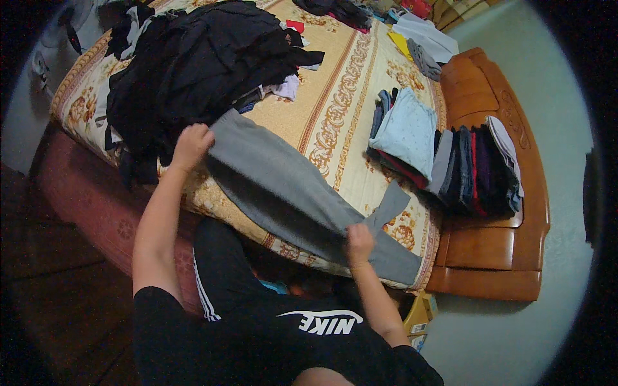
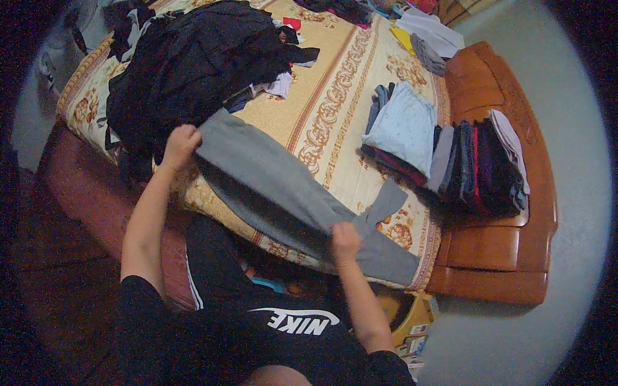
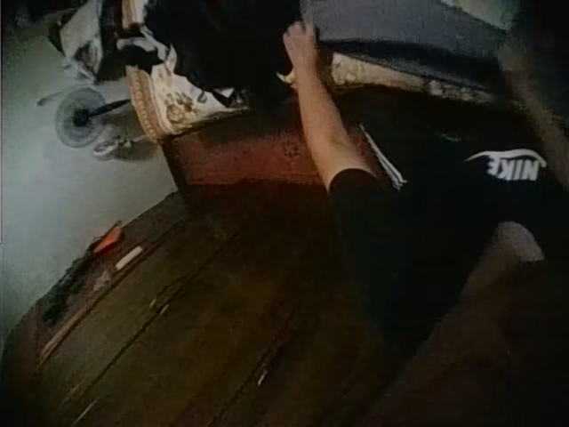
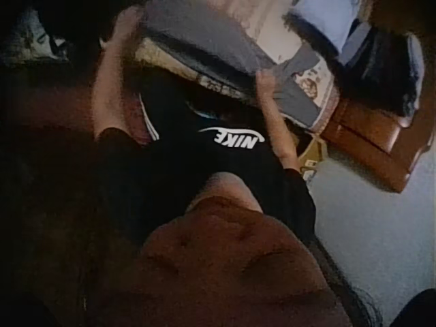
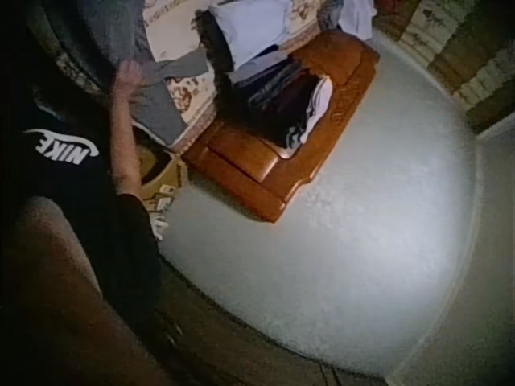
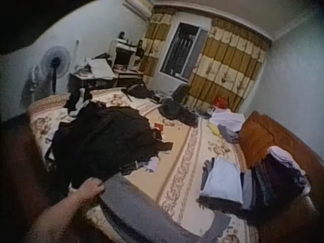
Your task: The person folds several pairs of pants on a bed. They pick up each pair, lay it flat, fold the legs together, and then fold the garment into a compact rectangle before placing it on a growing stack.
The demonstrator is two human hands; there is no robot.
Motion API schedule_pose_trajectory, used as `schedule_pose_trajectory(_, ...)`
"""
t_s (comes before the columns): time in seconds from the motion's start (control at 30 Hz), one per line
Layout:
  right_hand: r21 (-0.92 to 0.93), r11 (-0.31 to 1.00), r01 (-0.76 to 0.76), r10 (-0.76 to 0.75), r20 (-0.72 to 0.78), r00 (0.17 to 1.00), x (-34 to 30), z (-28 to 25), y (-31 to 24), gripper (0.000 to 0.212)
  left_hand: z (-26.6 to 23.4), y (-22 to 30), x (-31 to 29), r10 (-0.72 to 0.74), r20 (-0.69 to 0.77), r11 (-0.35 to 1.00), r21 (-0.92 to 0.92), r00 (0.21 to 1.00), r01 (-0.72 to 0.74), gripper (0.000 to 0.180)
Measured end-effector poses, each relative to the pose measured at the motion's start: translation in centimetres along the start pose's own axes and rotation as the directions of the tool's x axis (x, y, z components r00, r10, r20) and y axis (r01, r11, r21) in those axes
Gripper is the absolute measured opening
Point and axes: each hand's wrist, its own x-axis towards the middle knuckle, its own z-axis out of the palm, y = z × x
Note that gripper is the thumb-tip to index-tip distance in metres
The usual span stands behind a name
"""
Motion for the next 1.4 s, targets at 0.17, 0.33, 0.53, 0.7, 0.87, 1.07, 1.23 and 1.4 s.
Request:
schedule_pose_trajectory(0.17, -0.037, 0.995, 0.089, -0.071, 0.350, 0.934, -4.2, 3.7, -3.2, 0.020, 2.7, 1.6, -4.9, -0.382, 0.232, 0.843, -0.308, 0.894, 0.441, 0.016)
schedule_pose_trajectory(0.33, 0.040, 0.999, 0.031, -0.042, 0.330, 0.943, -4.3, 3.5, -3.5, 0.025, 6.3, 0.0, -4.2, -0.717, 0.438, 0.234, -0.582, 0.542, 0.779, 0.024)
schedule_pose_trajectory(0.53, 0.121, 0.990, -0.071, 0.033, 0.292, 0.956, -5.3, 3.9, -3.9, 0.029, 7.6, 0.3, -5.5, -0.662, 0.269, 0.671, -0.204, 0.700, 0.713, 0.050)
schedule_pose_trajectory(0.7, 0.366, 0.912, -0.187, 0.135, 0.161, 0.978, -6.5, 4.3, -3.6, 0.033, 6.0, 1.2, -5.0, -0.710, 0.242, 0.662, -0.091, 0.661, 0.744, 0.053)
schedule_pose_trajectory(0.87, 0.422, 0.644, -0.638, 0.723, -0.064, 0.688, -3.8, 2.9, 5.6, 0.029, 2.8, 7.3, -2.3, -0.679, 0.009, 0.730, 0.108, 0.734, 0.675, 0.060)
schedule_pose_trajectory(1.07, 0.039, 0.403, -0.914, 0.914, -0.069, 0.400, -0.5, 7.0, 13.6, 0.042, 4.5, 16.3, -0.8, -0.468, 0.102, 0.875, -0.083, 0.878, 0.477, 0.052)
schedule_pose_trajectory(1.23, 0.223, 0.409, -0.885, 0.906, 0.021, 0.424, 0.1, 5.8, 15.2, 0.042, 5.6, 27.5, 5.1, 0.087, 0.328, 0.945, -0.325, 0.941, 0.026, 0.038)
schedule_pose_trajectory(1.4, 0.947, -0.276, -0.165, 0.904, 0.314, 0.289, -2.6, -0.6, 17.4, 0.033, 8.3, 29.8, 8.4, 0.328, 0.538, 0.927, -0.341, 0.777, -0.156, 0.026)
